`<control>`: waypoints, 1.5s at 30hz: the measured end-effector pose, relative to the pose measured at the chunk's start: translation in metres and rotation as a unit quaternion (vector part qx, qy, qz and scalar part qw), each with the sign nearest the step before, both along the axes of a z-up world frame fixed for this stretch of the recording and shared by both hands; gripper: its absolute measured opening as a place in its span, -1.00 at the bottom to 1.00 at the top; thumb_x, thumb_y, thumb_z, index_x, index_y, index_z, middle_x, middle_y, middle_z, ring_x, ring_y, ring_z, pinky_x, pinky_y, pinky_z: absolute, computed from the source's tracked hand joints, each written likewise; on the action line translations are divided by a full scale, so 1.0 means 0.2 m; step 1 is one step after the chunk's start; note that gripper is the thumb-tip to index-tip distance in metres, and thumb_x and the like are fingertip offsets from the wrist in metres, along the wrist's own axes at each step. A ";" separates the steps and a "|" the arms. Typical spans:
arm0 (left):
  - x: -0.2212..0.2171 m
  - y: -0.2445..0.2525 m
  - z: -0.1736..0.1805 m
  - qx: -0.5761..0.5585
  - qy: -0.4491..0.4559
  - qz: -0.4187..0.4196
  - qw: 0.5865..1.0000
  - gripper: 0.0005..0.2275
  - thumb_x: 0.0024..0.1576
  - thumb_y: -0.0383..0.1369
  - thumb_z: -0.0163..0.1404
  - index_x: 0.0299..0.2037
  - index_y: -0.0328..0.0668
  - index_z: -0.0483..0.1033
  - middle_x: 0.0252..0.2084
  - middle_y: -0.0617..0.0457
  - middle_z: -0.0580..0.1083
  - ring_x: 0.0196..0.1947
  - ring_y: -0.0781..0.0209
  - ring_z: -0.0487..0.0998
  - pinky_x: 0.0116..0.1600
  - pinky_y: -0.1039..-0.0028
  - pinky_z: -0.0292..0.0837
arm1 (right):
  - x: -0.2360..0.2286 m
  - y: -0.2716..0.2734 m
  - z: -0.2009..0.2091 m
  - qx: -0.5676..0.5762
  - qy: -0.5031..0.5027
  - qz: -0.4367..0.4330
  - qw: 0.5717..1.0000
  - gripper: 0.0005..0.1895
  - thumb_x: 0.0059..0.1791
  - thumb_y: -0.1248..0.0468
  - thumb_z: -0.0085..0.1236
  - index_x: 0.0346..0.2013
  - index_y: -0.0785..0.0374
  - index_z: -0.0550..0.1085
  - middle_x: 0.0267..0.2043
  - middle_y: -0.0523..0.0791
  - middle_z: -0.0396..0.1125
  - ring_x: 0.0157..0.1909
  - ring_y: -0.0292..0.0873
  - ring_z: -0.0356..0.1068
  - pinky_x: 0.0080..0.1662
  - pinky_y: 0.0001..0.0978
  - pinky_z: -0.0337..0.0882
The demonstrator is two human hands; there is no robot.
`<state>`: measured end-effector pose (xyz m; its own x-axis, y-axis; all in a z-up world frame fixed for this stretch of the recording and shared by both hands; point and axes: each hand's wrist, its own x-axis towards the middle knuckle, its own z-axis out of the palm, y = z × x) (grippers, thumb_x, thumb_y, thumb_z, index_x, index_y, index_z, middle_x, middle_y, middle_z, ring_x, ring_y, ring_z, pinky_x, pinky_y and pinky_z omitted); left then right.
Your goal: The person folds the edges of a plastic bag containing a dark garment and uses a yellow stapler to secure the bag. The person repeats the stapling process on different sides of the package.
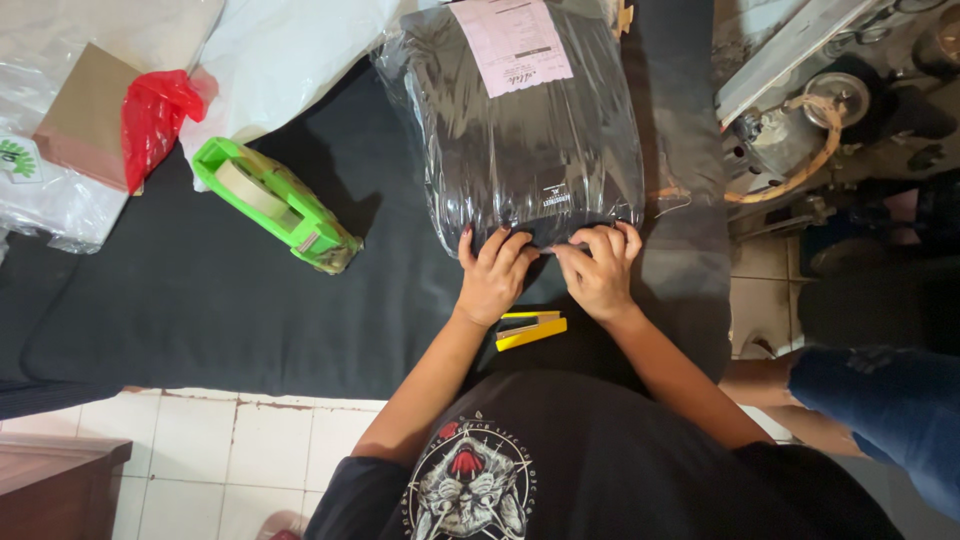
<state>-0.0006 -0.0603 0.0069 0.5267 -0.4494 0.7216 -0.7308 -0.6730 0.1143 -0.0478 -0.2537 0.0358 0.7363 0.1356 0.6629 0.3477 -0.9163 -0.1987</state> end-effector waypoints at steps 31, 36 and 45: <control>-0.07 0.39 0.29 -0.241 0.184 0.090 0.949 -0.56 0.13 -0.40 0.13 0.23 -0.25 0.40 0.43 -0.27 0.22 0.44 -0.29 0.20 0.46 0.00 0.06 | -0.18 0.25 0.27 0.196 0.440 0.018 0.876 -0.08 -0.09 0.06 0.28 0.41 0.33 0.05 0.37 0.25 0.04 0.26 0.21 0.19 0.17 -0.08 0.31; -0.05 0.43 0.39 -0.244 0.265 0.119 0.925 -0.54 0.17 -0.37 0.12 0.29 -0.26 0.36 0.52 -0.28 0.15 0.52 -0.29 0.12 0.50 0.01 0.04 | -0.07 0.07 0.43 0.254 0.214 0.132 0.934 -0.76 0.01 0.31 0.21 -0.03 0.24 0.58 -0.12 -0.11 0.56 -0.15 -0.20 0.60 -0.09 -0.41 0.57; -0.31 0.31 0.36 -0.029 0.206 0.073 0.975 -0.39 0.02 -0.19 0.23 0.28 -0.17 0.36 0.42 -0.24 0.20 0.43 -0.27 0.13 0.39 -0.18 -0.08 | 0.49 -0.39 0.20 0.211 0.110 0.011 0.971 -0.51 0.09 0.23 0.17 0.28 0.34 0.38 0.35 0.15 0.27 0.37 0.17 0.23 0.32 -0.12 0.19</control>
<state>-0.0633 0.0012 0.0794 0.8334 -0.3123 0.4560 -0.5106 -0.7509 0.4189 0.0496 -0.3324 0.0753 0.8665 -0.0969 0.4897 0.2725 -0.7302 -0.6266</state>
